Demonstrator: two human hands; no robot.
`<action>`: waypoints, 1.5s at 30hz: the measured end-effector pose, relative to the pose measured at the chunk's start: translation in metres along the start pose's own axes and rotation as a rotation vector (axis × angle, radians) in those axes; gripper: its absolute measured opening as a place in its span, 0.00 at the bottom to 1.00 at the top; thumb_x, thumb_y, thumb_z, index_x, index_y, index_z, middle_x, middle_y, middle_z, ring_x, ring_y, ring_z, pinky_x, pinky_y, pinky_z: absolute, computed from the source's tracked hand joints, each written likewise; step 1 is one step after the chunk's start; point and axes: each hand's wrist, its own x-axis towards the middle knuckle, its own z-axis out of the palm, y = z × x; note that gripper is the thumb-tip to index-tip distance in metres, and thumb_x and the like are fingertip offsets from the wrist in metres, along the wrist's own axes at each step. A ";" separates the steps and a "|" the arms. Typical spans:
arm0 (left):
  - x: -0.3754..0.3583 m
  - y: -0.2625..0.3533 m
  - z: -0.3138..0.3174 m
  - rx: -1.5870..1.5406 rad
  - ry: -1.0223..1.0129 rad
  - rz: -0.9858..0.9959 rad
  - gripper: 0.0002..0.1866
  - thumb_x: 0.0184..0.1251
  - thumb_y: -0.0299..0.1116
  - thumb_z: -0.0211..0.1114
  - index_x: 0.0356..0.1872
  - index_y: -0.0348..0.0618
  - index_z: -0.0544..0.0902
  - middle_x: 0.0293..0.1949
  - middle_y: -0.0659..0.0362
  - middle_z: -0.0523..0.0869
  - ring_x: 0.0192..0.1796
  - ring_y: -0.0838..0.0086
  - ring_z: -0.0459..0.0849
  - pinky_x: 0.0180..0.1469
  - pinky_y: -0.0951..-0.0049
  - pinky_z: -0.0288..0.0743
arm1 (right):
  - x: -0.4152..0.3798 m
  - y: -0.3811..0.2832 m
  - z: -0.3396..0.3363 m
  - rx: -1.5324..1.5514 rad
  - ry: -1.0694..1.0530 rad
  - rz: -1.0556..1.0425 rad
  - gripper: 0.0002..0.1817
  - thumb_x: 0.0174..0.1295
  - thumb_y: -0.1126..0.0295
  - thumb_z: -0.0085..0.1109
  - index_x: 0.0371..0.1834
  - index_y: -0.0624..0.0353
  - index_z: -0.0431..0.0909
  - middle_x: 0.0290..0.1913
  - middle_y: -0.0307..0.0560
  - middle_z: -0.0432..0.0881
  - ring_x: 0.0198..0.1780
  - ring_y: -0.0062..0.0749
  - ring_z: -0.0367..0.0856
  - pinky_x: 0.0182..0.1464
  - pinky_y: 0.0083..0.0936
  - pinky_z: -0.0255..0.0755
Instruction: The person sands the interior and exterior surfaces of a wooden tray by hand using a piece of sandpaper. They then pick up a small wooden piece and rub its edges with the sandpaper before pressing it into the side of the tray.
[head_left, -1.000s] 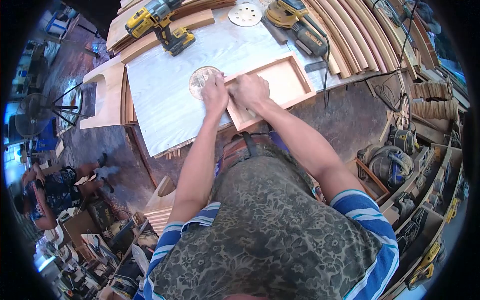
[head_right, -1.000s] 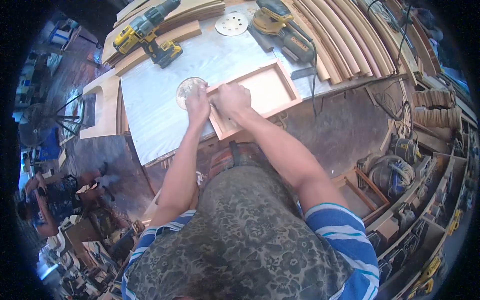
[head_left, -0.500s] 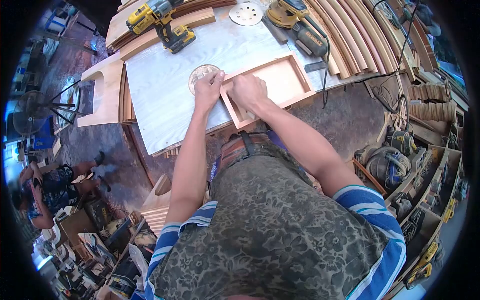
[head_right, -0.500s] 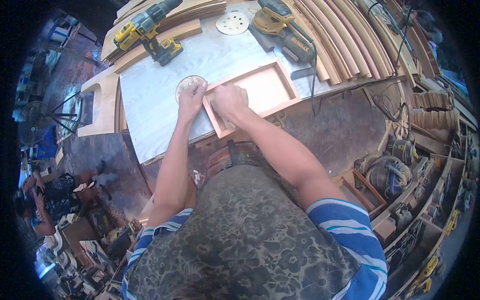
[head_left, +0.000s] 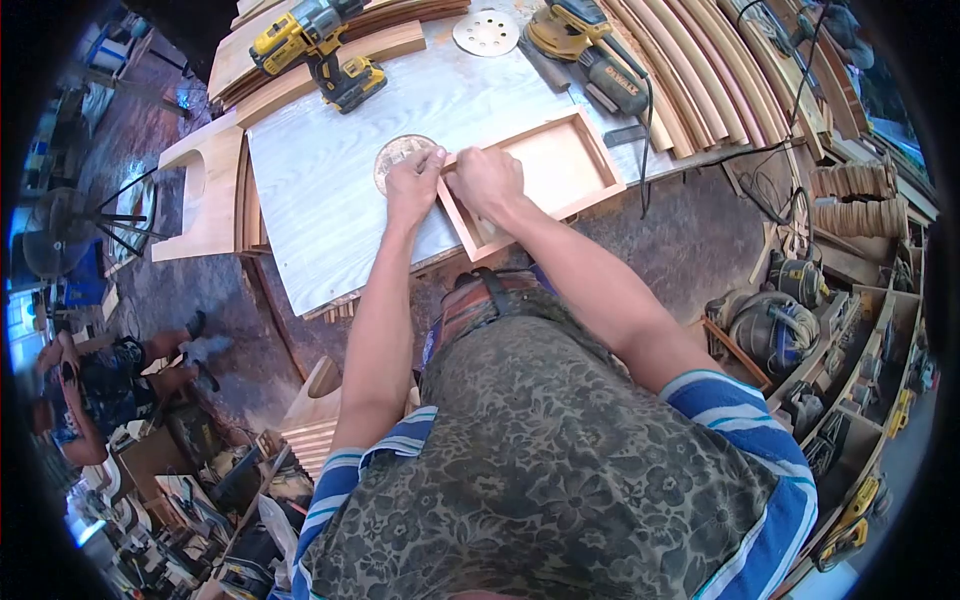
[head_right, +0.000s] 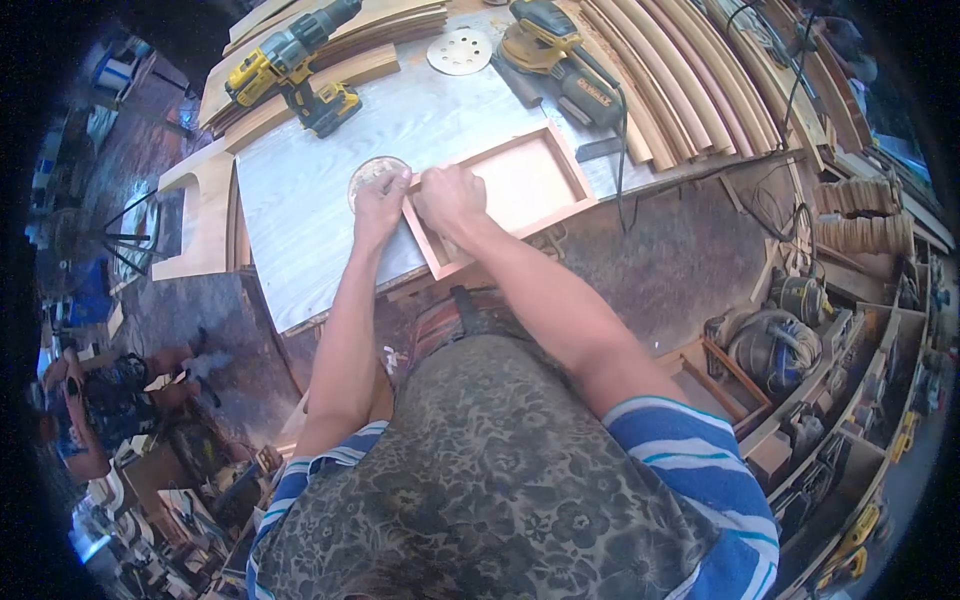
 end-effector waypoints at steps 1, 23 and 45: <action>0.000 -0.001 0.000 -0.021 0.018 0.006 0.22 0.77 0.49 0.67 0.50 0.36 0.91 0.40 0.48 0.94 0.44 0.67 0.92 0.50 0.66 0.82 | 0.003 -0.001 0.000 0.005 -0.003 -0.008 0.15 0.59 0.61 0.67 0.35 0.63 0.91 0.35 0.68 0.89 0.42 0.62 0.91 0.49 0.51 0.84; 0.005 0.002 -0.002 -0.003 0.033 0.051 0.23 0.78 0.47 0.68 0.51 0.32 0.90 0.40 0.48 0.94 0.43 0.71 0.91 0.49 0.69 0.82 | -0.013 0.001 -0.012 -0.029 0.013 -0.118 0.13 0.60 0.64 0.62 0.33 0.63 0.90 0.37 0.70 0.88 0.42 0.60 0.91 0.48 0.51 0.83; 0.002 0.006 -0.007 0.006 -0.042 -0.017 0.25 0.79 0.49 0.66 0.54 0.32 0.89 0.44 0.49 0.93 0.49 0.69 0.89 0.55 0.68 0.80 | 0.009 -0.002 -0.002 -0.140 0.031 -0.245 0.15 0.68 0.65 0.56 0.36 0.58 0.92 0.36 0.60 0.91 0.41 0.53 0.93 0.42 0.48 0.84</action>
